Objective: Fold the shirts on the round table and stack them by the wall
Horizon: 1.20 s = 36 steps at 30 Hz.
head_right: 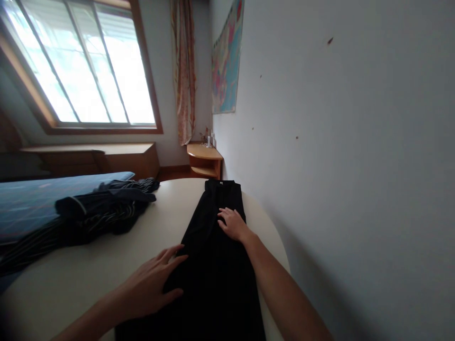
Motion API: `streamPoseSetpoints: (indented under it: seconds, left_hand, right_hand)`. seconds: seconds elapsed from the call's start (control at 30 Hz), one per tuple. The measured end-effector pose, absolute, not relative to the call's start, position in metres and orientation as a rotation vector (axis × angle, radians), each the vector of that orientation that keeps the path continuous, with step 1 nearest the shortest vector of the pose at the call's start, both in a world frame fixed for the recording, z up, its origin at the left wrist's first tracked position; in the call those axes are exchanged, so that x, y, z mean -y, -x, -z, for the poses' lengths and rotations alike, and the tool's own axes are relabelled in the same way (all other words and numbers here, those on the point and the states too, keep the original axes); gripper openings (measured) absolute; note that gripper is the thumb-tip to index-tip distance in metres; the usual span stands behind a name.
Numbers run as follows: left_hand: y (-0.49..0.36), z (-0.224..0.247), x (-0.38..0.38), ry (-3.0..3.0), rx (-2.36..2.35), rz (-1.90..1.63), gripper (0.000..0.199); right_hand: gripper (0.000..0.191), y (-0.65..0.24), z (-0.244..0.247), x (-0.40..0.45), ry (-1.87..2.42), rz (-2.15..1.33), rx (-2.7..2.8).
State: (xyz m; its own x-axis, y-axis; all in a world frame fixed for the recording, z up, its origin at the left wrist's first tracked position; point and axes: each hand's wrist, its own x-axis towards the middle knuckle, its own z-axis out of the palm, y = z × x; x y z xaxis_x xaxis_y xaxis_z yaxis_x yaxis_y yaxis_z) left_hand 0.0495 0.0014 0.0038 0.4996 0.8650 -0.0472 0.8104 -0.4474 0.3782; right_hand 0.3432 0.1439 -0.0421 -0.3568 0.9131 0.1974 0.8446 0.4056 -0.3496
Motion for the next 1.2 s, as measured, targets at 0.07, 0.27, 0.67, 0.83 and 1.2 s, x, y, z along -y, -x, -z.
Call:
streamPoseSetpoints:
  seconds: [0.07, 0.27, 0.67, 0.83, 1.2]
  left_hand:
    - [-0.046, -0.005, 0.01, -2.373, -1.463, -0.193, 0.058]
    - [-0.044, -0.018, 0.027, -2.317, -1.504, 0.064, 0.047]
    - [-0.032, -0.024, 0.026, -2.247, -1.537, 0.0, 0.06]
    - [-0.04, -0.035, 0.03, -2.229, -1.342, -0.089, 0.056]
    - [-0.054, -0.036, 0.037, -2.295, -0.781, -0.094, 0.053]
  right_hand:
    - [0.035, -0.341, 0.043, -0.144, 1.555, -0.277, 2.325]
    - [0.036, -0.334, 0.043, -0.14, 1.651, -0.273, 2.325]
    - [0.046, -0.336, 0.039, -0.124, 1.584, -0.215, 2.35]
    - [0.045, -0.335, 0.037, -0.123, 1.549, -0.161, 2.388]
    - [0.053, -0.335, 0.04, -0.126, 1.561, -0.168, 2.454]
